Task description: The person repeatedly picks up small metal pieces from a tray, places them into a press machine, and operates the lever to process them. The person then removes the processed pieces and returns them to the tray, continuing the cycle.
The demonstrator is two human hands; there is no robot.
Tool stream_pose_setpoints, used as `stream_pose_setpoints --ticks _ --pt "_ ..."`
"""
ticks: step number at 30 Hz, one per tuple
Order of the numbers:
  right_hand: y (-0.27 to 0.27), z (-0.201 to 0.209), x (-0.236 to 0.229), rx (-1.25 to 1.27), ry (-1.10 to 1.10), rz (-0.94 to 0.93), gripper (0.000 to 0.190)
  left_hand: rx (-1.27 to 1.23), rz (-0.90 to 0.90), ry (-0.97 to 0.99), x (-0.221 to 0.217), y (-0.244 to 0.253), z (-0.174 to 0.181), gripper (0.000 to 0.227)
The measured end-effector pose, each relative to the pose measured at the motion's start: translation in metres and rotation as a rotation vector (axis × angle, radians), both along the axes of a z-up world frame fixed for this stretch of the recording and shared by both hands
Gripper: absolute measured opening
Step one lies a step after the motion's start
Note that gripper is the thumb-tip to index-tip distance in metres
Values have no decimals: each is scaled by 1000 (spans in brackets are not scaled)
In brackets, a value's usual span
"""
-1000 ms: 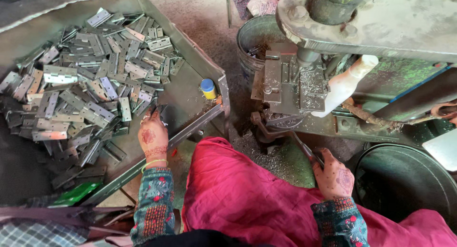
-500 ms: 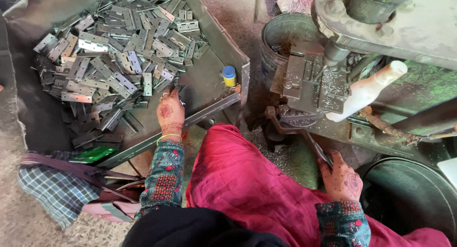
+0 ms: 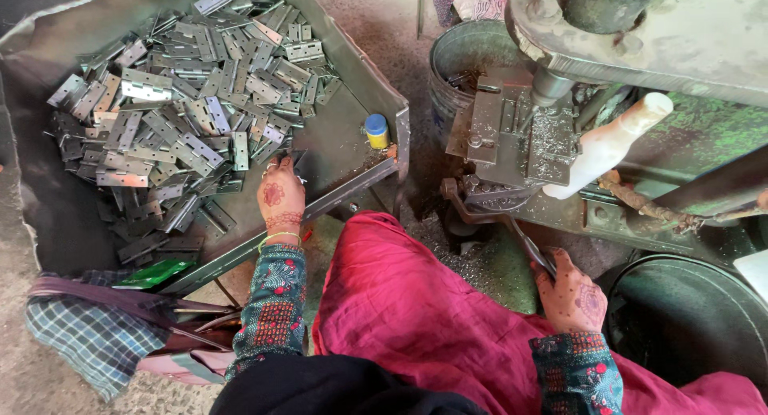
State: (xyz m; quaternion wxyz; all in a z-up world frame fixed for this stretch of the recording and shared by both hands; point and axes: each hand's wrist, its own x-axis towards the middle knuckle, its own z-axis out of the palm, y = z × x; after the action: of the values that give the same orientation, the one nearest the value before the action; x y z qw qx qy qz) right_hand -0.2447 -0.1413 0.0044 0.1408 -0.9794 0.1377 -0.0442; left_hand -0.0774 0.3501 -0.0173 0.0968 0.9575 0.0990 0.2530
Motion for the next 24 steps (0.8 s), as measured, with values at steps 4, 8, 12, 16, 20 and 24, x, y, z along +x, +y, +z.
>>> stream_pose_setpoints --ticks 4,8,12,16,20,24 --pt "-1 0 0 -5 -1 -1 45 -5 9 49 -3 1 1 39" --pt "-4 -4 -3 9 -16 5 46 -12 -19 5 0 -3 3 39" --pt "-1 -3 1 -26 17 6 48 -44 2 22 -5 1 4 38" --pt "4 16 -4 58 85 -9 44 -47 -18 34 -3 -4 2 33" --pt "32 55 -11 95 -351 176 67 -5 -29 -31 -2 3 5 35" --pt "70 91 -36 481 -550 462 72 -7 -37 7 2 1 -3 32"
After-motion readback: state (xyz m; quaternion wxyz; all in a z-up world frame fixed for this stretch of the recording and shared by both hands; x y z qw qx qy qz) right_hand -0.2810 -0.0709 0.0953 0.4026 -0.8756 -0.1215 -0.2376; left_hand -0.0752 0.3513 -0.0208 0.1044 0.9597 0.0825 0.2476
